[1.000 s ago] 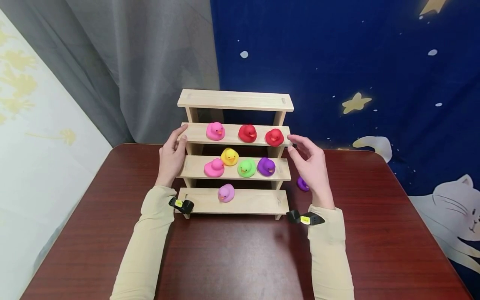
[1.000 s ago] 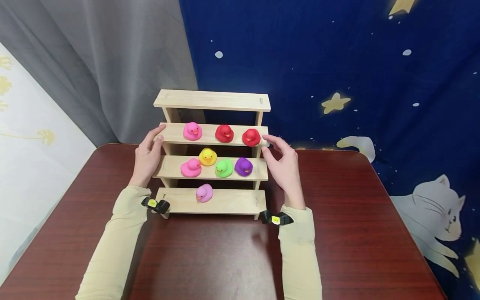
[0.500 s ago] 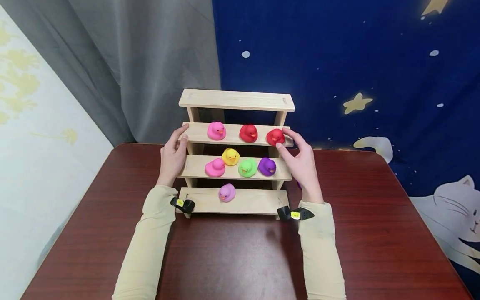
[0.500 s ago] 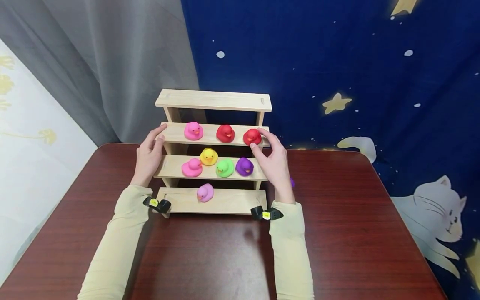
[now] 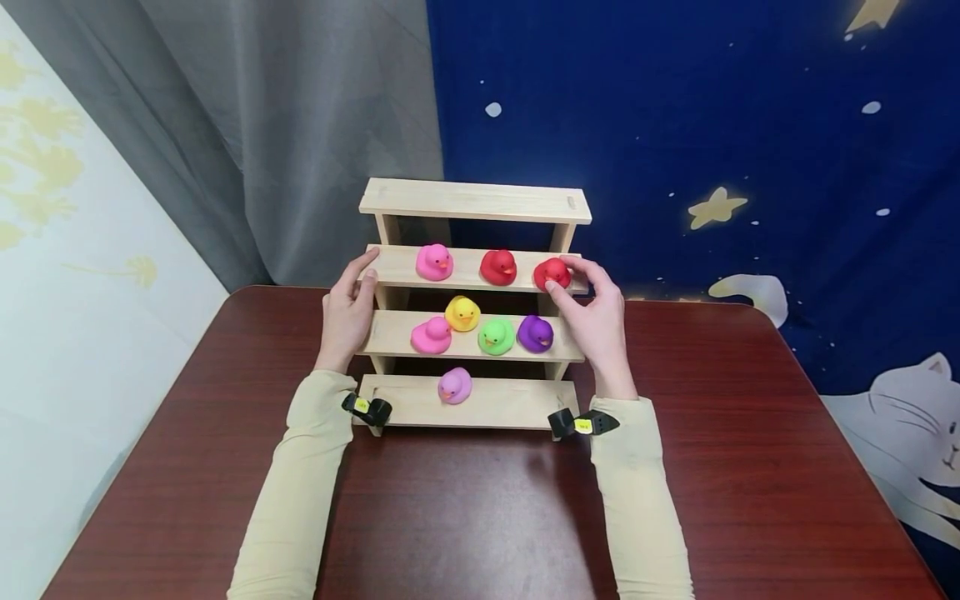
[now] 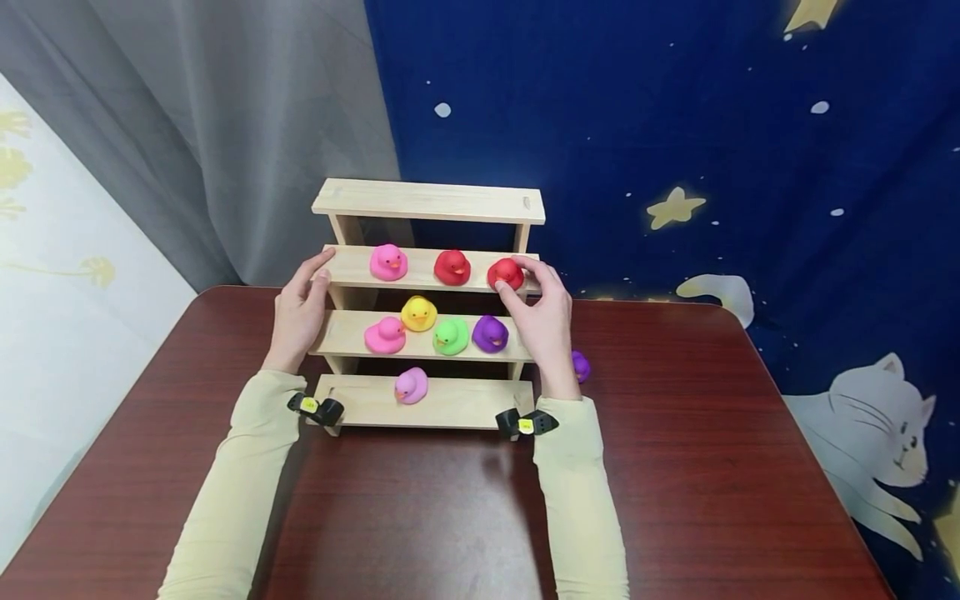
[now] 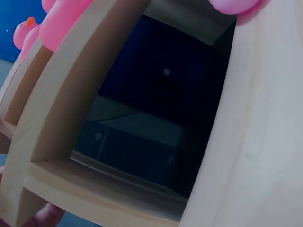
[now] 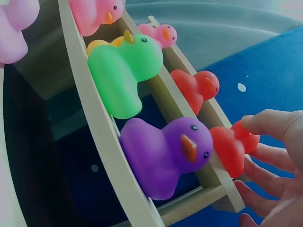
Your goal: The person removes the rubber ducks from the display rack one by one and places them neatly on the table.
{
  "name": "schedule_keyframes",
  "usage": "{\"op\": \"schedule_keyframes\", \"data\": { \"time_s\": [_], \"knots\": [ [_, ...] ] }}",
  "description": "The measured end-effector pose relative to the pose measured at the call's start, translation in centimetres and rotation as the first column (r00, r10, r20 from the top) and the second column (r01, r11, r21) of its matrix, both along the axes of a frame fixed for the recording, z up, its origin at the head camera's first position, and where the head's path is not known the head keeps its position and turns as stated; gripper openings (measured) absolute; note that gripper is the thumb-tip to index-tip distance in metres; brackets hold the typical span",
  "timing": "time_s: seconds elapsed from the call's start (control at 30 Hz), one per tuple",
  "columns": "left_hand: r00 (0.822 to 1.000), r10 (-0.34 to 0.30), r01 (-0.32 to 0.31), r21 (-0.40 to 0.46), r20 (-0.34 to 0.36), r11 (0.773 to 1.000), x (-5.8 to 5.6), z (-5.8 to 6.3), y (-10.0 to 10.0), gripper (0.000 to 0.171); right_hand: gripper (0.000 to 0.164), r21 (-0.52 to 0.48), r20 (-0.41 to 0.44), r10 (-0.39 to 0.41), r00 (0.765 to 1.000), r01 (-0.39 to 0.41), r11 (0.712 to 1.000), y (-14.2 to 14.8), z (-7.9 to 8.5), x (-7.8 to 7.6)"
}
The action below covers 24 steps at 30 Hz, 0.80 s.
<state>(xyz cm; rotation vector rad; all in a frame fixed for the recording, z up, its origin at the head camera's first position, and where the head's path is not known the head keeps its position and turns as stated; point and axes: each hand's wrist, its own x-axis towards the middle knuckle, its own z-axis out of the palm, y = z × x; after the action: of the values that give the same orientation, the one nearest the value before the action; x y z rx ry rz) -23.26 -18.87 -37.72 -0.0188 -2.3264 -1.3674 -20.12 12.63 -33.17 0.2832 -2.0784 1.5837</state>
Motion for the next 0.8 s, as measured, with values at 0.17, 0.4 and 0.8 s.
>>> {"op": "schedule_keyframes", "data": {
  "time_s": [0.17,0.4,0.8],
  "knots": [
    [0.998,-0.050,0.048,0.043,0.041,0.998,-0.1,0.3,-0.2,0.037,0.034,0.020,0.014,-0.003,1.000,0.002,1.000,0.9,-0.9,-0.7],
    [0.992,-0.074,0.066,0.082,0.100,0.994,0.0,0.7,-0.3,0.039,0.032,0.028,0.037,-0.001,0.999,0.000,1.000,1.3,-1.2,0.1],
    [0.994,-0.065,0.059,0.074,0.085,0.996,0.1,0.7,-0.2,0.038,0.034,0.029,0.034,-0.005,0.999,0.004,1.000,0.8,1.6,3.7]
  ]
}}
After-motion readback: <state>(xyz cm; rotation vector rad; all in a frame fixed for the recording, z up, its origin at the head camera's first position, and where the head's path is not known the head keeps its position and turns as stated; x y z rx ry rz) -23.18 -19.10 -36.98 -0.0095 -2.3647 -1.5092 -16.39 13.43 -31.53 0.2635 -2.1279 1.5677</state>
